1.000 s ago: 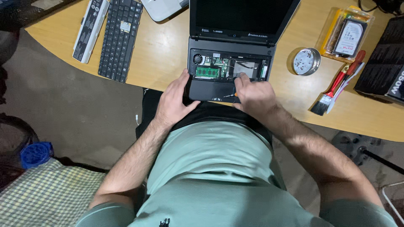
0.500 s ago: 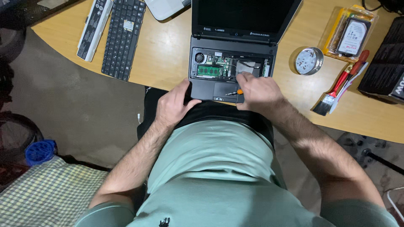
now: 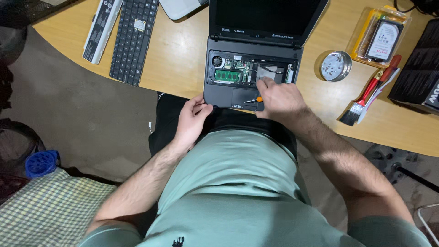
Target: The person uses a screwdriver to remove screws from the laptop's palm rest and screen bezel. They detach the palm rest to expose the motherboard and then proceed to unscrew the screen assembly.
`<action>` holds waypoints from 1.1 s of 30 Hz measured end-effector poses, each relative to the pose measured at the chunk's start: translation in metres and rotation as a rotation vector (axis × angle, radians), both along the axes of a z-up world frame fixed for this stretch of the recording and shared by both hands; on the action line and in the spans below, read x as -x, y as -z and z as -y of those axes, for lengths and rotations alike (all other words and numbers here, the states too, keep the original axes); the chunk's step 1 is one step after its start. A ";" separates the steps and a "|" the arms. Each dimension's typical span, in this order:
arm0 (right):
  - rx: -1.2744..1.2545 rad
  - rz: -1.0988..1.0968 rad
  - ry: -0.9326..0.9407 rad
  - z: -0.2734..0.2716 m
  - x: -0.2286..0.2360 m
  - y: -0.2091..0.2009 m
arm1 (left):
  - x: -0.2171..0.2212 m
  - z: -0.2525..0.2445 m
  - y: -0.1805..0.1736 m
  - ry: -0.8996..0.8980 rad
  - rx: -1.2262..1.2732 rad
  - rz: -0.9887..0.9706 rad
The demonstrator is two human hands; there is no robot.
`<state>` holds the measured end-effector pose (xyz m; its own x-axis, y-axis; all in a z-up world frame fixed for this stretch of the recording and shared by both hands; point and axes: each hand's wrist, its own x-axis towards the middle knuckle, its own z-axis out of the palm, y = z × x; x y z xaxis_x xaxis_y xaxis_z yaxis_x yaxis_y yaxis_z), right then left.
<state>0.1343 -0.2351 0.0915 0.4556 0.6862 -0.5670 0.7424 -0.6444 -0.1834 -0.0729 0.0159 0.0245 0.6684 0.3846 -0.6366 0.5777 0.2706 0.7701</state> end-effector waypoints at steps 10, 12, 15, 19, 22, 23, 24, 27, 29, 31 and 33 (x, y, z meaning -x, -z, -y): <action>-0.011 0.022 -0.038 0.004 0.000 0.009 | -0.005 -0.016 0.010 -0.207 0.295 -0.009; -0.011 0.050 -0.016 0.004 0.003 0.012 | -0.004 -0.020 0.026 -0.165 0.208 -0.001; 0.001 0.064 -0.025 0.000 0.005 0.007 | -0.006 -0.025 0.037 -0.177 0.212 0.007; 0.012 0.039 -0.042 -0.005 0.001 -0.001 | -0.007 -0.025 0.053 -0.178 0.215 0.021; 0.030 0.006 0.010 -0.004 0.001 -0.005 | -0.010 -0.026 0.047 -0.136 0.231 -0.004; 0.035 -0.012 0.020 -0.004 0.000 -0.006 | -0.009 -0.026 0.049 -0.127 0.235 -0.011; 0.040 -0.031 0.028 -0.005 0.000 -0.008 | -0.008 -0.026 0.052 -0.121 0.237 -0.017; 0.044 -0.025 0.033 -0.005 -0.001 -0.010 | -0.006 -0.029 0.066 -0.119 0.243 -0.028; 0.044 -0.016 0.036 -0.007 0.001 -0.016 | -0.008 -0.031 0.061 -0.114 0.256 -0.033; 0.043 -0.006 0.037 -0.008 0.001 -0.020 | -0.009 -0.032 0.055 -0.111 0.269 -0.037; 0.072 -0.073 0.046 -0.008 -0.003 -0.020 | -0.008 -0.031 0.048 -0.120 0.231 -0.023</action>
